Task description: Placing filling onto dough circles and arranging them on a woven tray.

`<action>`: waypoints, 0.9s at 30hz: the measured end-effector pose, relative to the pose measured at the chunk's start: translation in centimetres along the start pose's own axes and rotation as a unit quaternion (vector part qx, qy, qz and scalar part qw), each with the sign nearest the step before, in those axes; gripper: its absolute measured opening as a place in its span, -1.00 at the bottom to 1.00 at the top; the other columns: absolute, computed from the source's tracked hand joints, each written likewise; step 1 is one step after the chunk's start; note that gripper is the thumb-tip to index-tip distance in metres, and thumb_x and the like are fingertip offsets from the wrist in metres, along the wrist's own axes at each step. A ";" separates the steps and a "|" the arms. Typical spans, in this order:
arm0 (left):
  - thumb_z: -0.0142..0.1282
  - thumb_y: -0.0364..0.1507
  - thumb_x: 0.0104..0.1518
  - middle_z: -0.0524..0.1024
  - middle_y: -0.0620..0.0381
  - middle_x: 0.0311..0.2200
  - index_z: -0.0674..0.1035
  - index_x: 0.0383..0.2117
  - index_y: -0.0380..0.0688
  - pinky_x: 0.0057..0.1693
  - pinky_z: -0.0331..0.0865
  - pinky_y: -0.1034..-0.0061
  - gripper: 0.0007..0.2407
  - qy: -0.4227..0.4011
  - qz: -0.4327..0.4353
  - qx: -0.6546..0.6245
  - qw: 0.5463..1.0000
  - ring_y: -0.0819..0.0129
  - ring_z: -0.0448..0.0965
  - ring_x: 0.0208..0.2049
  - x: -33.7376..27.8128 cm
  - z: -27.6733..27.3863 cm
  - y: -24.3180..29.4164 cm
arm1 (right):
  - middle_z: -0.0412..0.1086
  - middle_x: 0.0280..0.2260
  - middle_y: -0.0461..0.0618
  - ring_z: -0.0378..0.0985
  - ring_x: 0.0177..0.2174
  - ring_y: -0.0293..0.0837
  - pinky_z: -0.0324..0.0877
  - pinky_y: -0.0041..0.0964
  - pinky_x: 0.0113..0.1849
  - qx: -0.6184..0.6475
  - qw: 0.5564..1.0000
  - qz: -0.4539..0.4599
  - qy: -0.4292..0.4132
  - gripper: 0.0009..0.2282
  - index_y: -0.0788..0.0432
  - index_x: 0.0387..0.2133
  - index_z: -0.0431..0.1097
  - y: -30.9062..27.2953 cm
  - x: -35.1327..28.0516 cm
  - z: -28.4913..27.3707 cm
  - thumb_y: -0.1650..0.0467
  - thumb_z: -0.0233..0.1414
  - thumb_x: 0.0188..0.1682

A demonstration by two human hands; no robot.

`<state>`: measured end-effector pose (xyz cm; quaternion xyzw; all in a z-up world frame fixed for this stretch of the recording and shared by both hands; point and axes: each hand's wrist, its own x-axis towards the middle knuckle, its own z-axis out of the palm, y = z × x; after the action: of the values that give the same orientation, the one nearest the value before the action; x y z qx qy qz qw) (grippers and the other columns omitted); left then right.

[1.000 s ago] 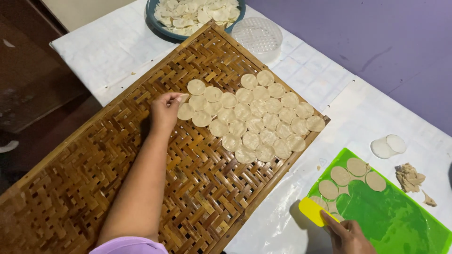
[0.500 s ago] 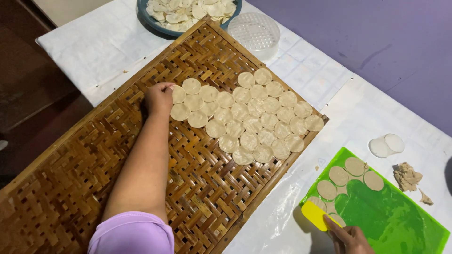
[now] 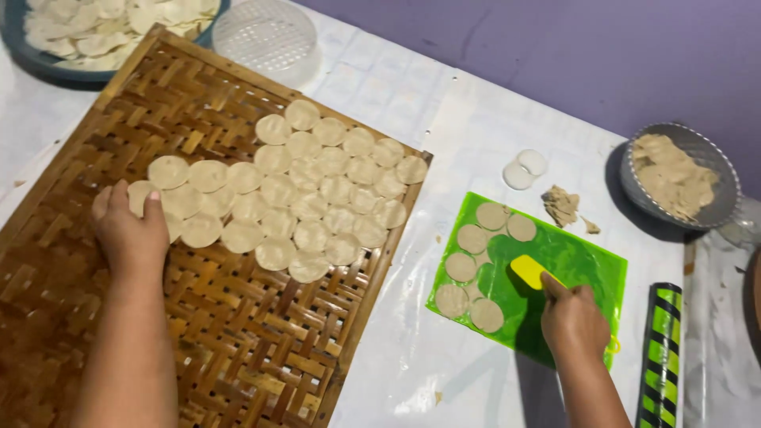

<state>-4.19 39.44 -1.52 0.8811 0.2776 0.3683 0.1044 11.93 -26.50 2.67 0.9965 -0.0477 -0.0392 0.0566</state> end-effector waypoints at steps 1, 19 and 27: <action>0.23 -0.52 0.29 0.45 -0.56 0.05 0.54 0.07 -0.68 0.20 0.23 0.04 -0.65 -0.003 0.006 -0.007 1.000 -0.37 0.38 0.08 -0.3 -0.4 2.1 | 0.43 -0.20 -0.02 0.61 -0.35 0.05 0.51 -0.05 -0.32 -0.001 1.000 0.009 0.000 -0.68 -0.51 0.08 0.45 0.2 1.1 0.4 0.22 -0.05 0.10; -0.06 -0.46 0.32 0.28 -0.32 0.24 0.42 0.20 -0.27 0.31 0.28 -0.07 -0.67 -0.271 -0.221 -0.425 0.835 -0.29 0.33 0.25 -7.2 -4.2 27.3 | 0.34 -0.13 0.02 0.55 -0.09 0.26 0.46 0.16 -0.03 0.216 0.975 -0.014 0.054 -0.59 -0.47 0.17 0.40 -1.0 3.6 0.1 0.37 -0.01 0.11; -0.08 -0.33 0.32 0.53 -0.45 -0.08 0.38 0.13 -0.58 -0.03 0.60 0.35 -0.56 -0.448 -0.434 -0.687 0.373 -0.02 0.65 -0.12 -13.6 2.9 30.5 | 0.36 -0.32 -0.11 0.36 -0.56 -0.18 0.29 -0.26 -0.51 0.243 0.913 -0.303 0.122 -0.58 -0.34 0.00 0.55 -6.4 -6.2 -5.6 0.45 0.14 -0.11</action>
<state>2.63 6.61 0.23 0.3013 0.1865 -0.1121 0.9284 6.86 -18.99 7.90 0.9430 0.2561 0.0803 -0.1967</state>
